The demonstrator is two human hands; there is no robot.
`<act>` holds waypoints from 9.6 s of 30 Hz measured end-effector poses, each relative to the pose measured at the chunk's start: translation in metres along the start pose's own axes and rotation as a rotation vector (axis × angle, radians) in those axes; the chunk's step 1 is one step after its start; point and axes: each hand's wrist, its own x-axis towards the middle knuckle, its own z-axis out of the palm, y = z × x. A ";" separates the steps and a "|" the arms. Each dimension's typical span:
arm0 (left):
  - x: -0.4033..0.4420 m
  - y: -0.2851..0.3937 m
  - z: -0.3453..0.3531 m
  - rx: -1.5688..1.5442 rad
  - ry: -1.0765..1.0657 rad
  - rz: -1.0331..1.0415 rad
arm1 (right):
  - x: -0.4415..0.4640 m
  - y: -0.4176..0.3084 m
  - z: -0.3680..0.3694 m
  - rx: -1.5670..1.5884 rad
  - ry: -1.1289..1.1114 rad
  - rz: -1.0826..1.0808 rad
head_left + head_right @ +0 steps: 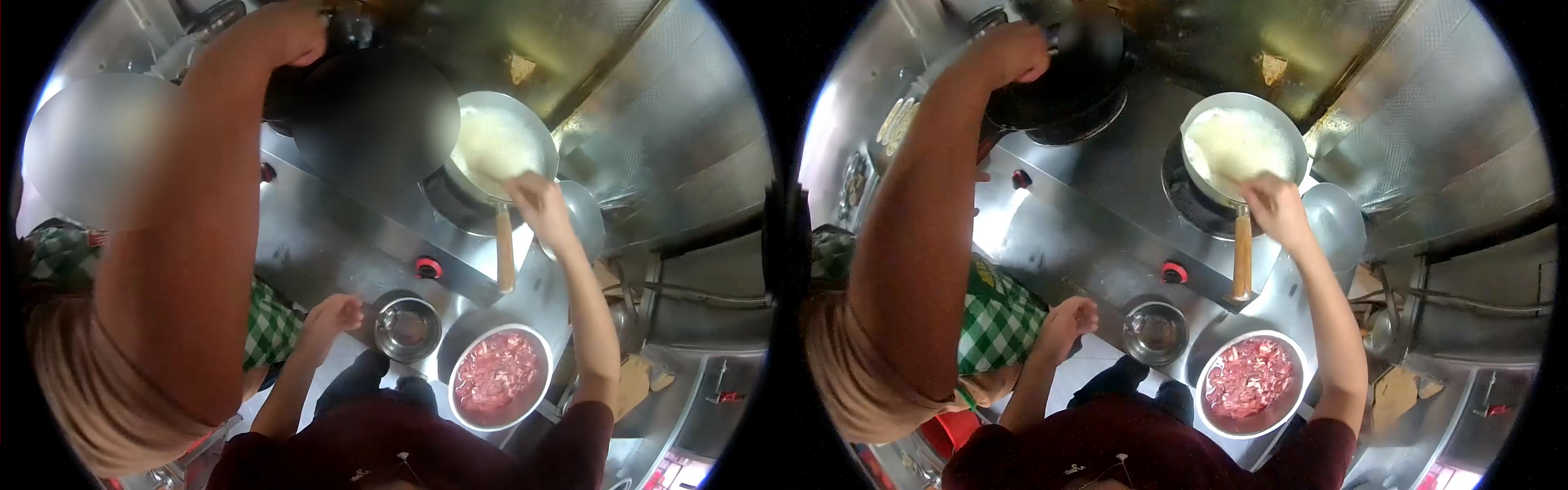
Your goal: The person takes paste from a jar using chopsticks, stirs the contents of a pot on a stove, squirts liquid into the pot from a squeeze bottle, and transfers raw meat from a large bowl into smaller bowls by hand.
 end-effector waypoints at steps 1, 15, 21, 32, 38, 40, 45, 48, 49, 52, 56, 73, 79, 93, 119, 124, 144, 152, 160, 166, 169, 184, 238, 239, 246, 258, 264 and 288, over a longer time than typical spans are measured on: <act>0.000 -0.002 -0.005 0.016 0.010 0.003 | 0.016 0.017 0.008 0.054 -0.001 -0.027; -0.003 -0.058 -0.029 0.219 -0.319 -0.042 | 0.035 0.076 -0.019 0.057 -0.038 0.237; -0.022 -0.096 -0.024 0.181 -0.325 -0.238 | 0.026 0.023 -0.006 0.159 -0.158 0.217; -0.012 -0.093 -0.015 0.382 -0.322 -0.182 | 0.036 0.033 0.002 0.297 -0.115 0.134; -0.016 -0.094 -0.024 0.295 -0.208 -0.116 | 0.002 0.022 -0.008 -0.104 -0.058 0.043; -0.010 -0.101 -0.022 0.346 -0.229 -0.166 | 0.017 0.012 0.010 0.034 -0.114 0.034; -0.016 -0.088 -0.011 0.361 -0.312 -0.094 | 0.013 0.046 -0.011 -0.309 -0.048 0.143; -0.011 -0.100 -0.017 0.287 -0.293 -0.164 | 0.012 0.006 -0.004 -0.119 -0.167 0.078; -0.010 -0.099 -0.014 0.313 -0.310 -0.179 | 0.019 0.019 0.007 0.098 -0.158 0.089; -0.007 -0.088 -0.010 0.393 -0.350 -0.163 | 0.032 0.076 0.007 0.169 -0.008 0.137; -0.005 -0.086 -0.025 0.456 -0.234 -0.097 | 0.019 0.043 -0.019 -0.026 -0.165 0.129; -0.018 -0.089 -0.014 0.389 -0.211 -0.030 | 0.019 0.054 -0.019 -0.205 -0.063 0.205; -0.014 -0.079 -0.012 0.363 -0.191 -0.100 | 0.049 0.057 0.023 0.103 0.078 -0.087; 0.010 -0.076 -0.024 0.200 -0.109 -0.117 | 0.030 0.020 -0.021 -0.087 -0.141 0.065; 0.026 -0.079 -0.017 0.097 -0.106 -0.044 | 0.013 0.117 -0.016 0.780 0.204 0.505; 0.018 -0.081 -0.013 0.109 -0.071 -0.032 | 0.006 0.137 -0.058 0.530 0.181 0.585; 0.011 -0.073 0.042 0.097 -0.182 0.013 | -0.168 0.042 -0.065 0.944 0.968 0.378; -0.008 -0.086 0.041 0.053 -0.261 -0.094 | -0.218 0.188 -0.010 1.072 1.105 0.824; -0.030 -0.118 0.046 0.536 -0.030 0.044 | -0.310 0.124 -0.025 0.940 0.857 0.864; -0.038 -0.167 0.093 0.900 -0.270 0.107 | -0.465 0.048 -0.033 0.613 0.735 0.990; -0.036 -0.210 0.129 1.076 -0.422 0.352 | -0.542 0.008 -0.025 0.615 0.768 1.087; 0.026 -0.284 0.262 1.550 -0.491 0.909 | -0.619 -0.031 -0.016 0.588 0.787 1.210; 0.042 -0.226 0.236 1.291 -1.213 0.795 | -0.618 -0.034 -0.007 0.590 0.615 1.183; 0.035 -0.224 0.236 1.275 -1.221 0.789 | -0.617 -0.034 -0.008 0.591 0.613 1.183; 0.010 -0.238 0.245 0.448 -0.772 -0.244 | -0.615 -0.027 -0.009 0.600 0.603 1.190; 0.017 -0.258 0.233 0.659 -0.664 0.207 | -0.610 -0.017 -0.002 0.591 0.602 1.166; 0.005 -0.237 0.237 0.277 -0.618 -0.164 | -0.598 -0.013 -0.007 0.598 0.557 1.150; 0.082 -0.127 0.023 0.893 -0.474 0.292 | -0.472 -0.108 0.034 0.281 0.767 1.247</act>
